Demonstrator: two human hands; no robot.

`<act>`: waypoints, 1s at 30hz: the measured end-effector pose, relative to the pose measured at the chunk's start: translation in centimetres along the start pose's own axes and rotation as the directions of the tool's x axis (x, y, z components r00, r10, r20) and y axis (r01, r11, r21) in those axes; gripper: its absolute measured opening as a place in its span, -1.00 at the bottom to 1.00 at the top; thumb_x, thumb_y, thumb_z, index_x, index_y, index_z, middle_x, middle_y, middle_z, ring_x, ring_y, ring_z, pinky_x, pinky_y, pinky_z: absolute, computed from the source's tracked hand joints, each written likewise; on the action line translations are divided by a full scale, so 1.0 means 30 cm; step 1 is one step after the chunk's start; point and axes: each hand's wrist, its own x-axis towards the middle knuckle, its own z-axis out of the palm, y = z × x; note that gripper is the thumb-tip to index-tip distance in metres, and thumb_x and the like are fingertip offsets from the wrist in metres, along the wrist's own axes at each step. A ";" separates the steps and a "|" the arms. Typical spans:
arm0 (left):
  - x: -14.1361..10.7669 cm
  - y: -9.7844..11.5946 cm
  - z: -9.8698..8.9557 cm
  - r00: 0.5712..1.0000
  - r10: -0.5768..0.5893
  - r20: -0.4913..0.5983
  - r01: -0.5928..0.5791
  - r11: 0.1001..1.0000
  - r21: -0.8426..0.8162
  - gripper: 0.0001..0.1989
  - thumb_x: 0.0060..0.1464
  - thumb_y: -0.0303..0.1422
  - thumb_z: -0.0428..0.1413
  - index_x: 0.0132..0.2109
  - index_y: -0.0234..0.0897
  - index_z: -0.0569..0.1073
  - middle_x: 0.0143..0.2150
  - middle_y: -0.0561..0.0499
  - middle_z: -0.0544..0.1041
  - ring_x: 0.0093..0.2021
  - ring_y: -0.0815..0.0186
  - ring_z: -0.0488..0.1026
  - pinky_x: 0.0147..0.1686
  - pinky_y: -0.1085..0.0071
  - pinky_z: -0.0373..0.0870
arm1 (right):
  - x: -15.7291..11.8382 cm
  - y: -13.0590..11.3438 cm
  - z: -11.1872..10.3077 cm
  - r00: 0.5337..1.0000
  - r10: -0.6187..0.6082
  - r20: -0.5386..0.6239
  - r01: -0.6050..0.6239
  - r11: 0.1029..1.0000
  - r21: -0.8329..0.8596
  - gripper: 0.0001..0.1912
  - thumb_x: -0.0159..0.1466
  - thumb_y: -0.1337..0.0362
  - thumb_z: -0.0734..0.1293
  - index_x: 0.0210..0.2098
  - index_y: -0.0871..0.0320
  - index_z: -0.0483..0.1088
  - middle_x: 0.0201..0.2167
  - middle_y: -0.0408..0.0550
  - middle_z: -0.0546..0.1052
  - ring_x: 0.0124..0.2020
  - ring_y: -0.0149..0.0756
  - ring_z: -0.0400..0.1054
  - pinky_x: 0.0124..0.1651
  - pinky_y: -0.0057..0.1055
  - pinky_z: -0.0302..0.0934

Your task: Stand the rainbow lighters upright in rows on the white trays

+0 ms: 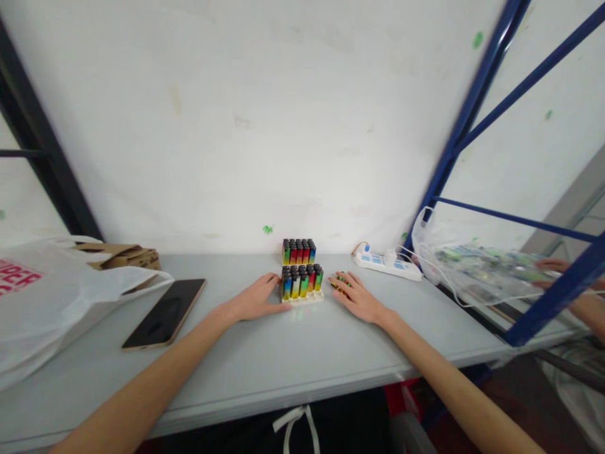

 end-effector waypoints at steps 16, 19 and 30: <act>-0.002 0.011 -0.007 0.999 -0.028 0.035 0.027 0.999 0.021 -0.32 0.04 0.17 0.18 0.06 -0.31 0.43 0.15 -0.26 0.45 0.15 -0.10 0.43 0.22 0.06 0.35 | 0.209 0.121 -0.013 0.926 0.378 0.006 -0.369 0.907 -0.204 -0.34 0.30 -0.23 0.31 -0.05 0.27 0.54 -0.13 0.25 0.59 -0.11 -0.09 0.49 -0.03 -0.31 0.29; -0.002 0.011 -0.007 0.999 -0.033 0.031 0.032 0.999 0.024 -0.33 0.03 0.17 0.19 0.05 -0.30 0.44 0.14 -0.25 0.45 0.15 -0.10 0.43 0.21 0.08 0.37 | 0.213 0.114 0.034 0.908 0.417 -0.044 -0.418 0.892 -0.171 -0.38 0.29 -0.20 0.34 -0.06 0.27 0.53 -0.16 0.22 0.56 -0.11 -0.13 0.46 0.00 -0.29 0.28; -0.002 -0.005 -0.003 0.998 -0.025 0.057 0.023 0.999 0.044 -0.31 0.07 0.19 0.15 0.08 -0.31 0.41 0.18 -0.26 0.41 0.17 -0.09 0.41 0.24 0.08 0.33 | 0.259 0.074 0.035 0.864 0.362 -0.351 -0.063 0.768 0.638 -0.36 0.15 0.17 0.48 0.20 0.06 0.36 0.08 0.07 0.47 -0.31 -0.30 0.50 -0.15 -0.25 0.43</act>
